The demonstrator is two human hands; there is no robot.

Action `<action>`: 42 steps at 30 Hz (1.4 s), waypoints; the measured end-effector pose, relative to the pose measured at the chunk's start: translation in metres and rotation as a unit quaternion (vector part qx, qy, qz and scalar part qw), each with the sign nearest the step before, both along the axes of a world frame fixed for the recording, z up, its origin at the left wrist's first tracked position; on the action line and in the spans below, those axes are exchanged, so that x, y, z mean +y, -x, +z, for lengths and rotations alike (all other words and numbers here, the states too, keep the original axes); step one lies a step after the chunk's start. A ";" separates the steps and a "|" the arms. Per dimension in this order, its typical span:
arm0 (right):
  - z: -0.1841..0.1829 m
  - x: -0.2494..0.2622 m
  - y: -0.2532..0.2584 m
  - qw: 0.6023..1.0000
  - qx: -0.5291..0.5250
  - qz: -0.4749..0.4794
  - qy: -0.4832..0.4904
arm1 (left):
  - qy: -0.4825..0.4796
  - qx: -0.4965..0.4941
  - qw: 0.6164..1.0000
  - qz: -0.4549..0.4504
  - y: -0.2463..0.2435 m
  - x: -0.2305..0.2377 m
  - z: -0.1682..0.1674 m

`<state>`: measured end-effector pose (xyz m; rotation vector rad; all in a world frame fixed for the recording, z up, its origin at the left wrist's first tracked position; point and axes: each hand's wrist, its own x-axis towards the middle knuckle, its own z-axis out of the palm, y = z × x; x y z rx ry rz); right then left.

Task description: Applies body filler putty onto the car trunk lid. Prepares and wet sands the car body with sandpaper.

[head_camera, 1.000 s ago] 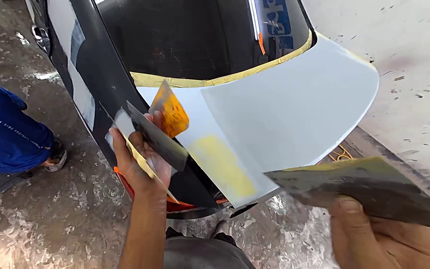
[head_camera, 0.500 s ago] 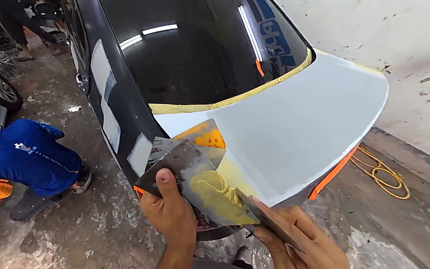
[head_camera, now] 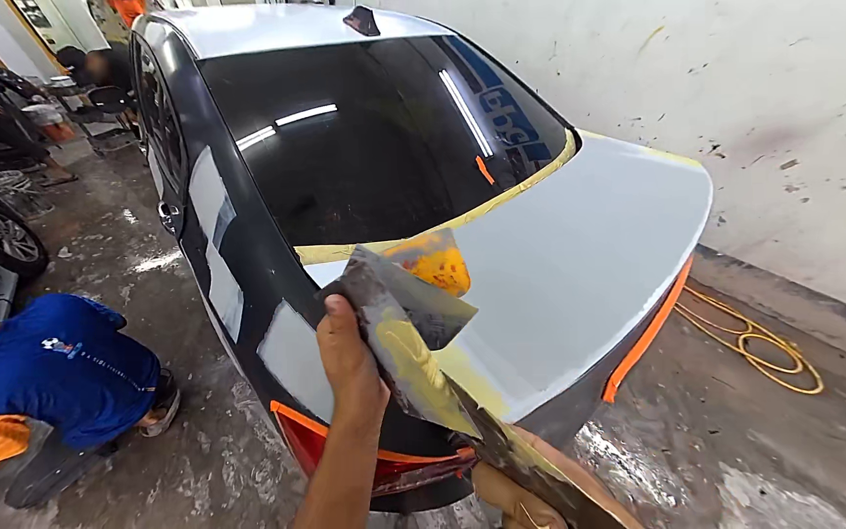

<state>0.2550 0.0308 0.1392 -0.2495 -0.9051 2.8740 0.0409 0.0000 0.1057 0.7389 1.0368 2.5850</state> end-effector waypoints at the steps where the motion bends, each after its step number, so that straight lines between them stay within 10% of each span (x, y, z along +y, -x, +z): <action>1: 0.000 -0.002 0.002 1.000 -0.002 -0.001 0.019 | 0.009 0.010 1.000 0.015 -0.002 0.002 0.002; 10: -0.007 -0.001 0.012 0.990 -0.137 -0.031 -0.026 | -0.033 0.200 0.970 0.134 -0.016 -0.006 0.015; 17: 0.015 0.053 0.017 0.902 -0.202 -0.181 -0.335 | -0.111 0.025 0.993 -0.016 0.037 -0.054 0.036; 19: 0.030 0.082 0.017 0.820 -0.173 -0.230 -0.496 | -0.224 -0.071 0.966 -0.108 0.070 -0.064 0.006; 22: 0.027 0.119 0.033 0.591 -0.080 -0.249 -0.763 | -0.364 -0.221 0.874 -0.235 0.086 -0.065 -0.054; 25: 0.005 0.132 0.072 0.395 0.001 -0.154 -0.906 | -0.342 -0.288 0.865 -0.230 0.072 -0.050 -0.084; 28: -0.025 0.130 0.103 0.293 0.038 -0.070 -0.953 | -0.318 -0.319 0.868 -0.209 0.057 -0.039 -0.092; 42: -0.028 0.117 0.117 0.278 0.003 0.000 -0.961 | -0.356 -0.358 0.826 -0.252 0.060 -0.039 -0.089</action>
